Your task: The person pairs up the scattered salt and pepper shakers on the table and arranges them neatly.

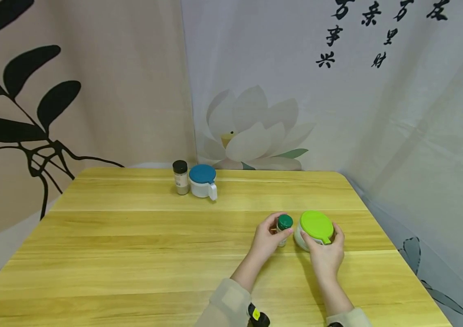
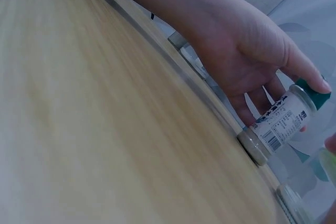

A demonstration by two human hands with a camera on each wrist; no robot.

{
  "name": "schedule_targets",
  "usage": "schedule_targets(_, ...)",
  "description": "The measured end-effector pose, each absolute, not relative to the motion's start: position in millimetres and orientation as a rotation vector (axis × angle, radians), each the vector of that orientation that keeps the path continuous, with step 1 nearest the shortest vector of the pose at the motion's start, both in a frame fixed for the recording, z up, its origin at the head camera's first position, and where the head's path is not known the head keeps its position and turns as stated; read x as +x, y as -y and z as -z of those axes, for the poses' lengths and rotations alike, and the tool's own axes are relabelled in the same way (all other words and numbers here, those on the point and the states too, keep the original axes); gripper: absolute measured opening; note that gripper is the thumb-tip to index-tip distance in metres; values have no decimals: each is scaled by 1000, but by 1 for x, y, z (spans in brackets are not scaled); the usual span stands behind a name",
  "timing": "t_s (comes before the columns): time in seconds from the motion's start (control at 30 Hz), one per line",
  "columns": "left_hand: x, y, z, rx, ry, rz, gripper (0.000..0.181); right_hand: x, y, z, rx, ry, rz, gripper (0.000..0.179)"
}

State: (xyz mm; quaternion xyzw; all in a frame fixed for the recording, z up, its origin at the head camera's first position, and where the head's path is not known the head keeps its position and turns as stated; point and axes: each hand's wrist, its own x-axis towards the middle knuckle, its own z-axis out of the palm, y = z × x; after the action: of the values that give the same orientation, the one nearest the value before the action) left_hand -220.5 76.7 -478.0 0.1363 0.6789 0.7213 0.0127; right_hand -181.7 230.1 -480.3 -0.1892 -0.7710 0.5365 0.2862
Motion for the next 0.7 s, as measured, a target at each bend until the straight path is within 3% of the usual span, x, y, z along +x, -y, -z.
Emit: schedule_targets(0.7,-221,-75,483,397,-2144,-2189,48,-182,-232,480,-464,2072,-1491,94)
